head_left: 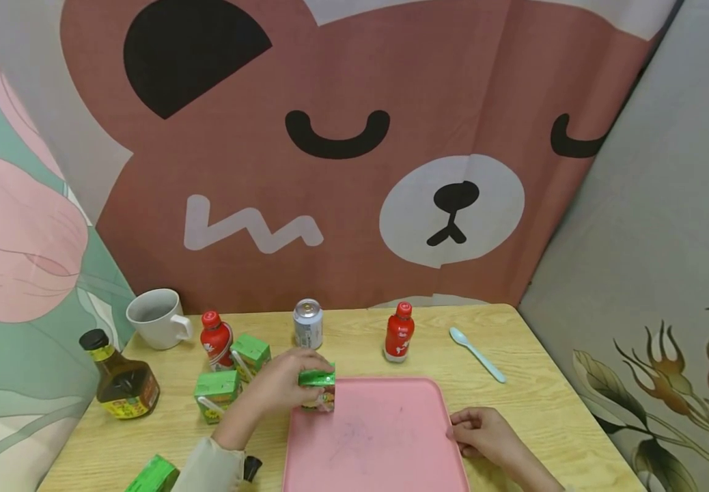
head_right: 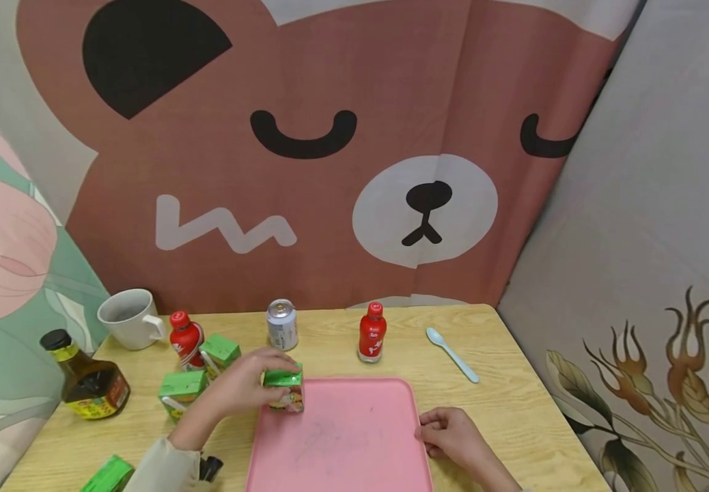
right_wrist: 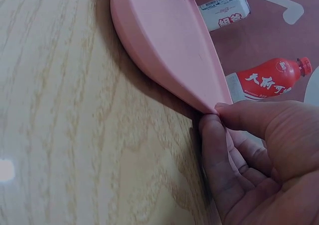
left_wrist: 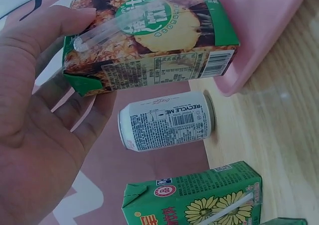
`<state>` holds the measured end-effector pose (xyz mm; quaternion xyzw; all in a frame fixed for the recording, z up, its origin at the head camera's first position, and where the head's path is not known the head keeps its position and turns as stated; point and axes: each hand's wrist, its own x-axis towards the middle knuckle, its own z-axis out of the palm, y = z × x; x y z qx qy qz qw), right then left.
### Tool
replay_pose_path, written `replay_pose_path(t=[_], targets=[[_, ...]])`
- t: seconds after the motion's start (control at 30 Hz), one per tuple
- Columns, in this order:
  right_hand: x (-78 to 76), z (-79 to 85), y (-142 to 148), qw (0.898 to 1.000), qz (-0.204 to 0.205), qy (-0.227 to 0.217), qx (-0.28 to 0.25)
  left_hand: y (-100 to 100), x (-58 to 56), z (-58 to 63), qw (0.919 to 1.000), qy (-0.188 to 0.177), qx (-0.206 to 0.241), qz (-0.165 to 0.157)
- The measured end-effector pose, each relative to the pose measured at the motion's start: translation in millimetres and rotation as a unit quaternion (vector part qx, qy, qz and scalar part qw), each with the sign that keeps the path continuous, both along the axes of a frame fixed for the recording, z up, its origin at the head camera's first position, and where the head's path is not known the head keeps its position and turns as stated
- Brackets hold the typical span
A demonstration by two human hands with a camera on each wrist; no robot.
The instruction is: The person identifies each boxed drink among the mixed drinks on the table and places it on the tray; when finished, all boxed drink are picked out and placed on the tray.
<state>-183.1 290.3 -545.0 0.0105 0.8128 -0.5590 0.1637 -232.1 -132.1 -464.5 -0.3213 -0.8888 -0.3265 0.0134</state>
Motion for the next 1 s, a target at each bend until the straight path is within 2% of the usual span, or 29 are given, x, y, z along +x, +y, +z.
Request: replay_pose_path(t=[1.0], targets=[[-1.1, -4.9, 1.0, 1.000, -0.004, -0.002, 0.004, 1.3, -6.2, -9.2, 0.9997, 0.008, -0.014, -0.016]])
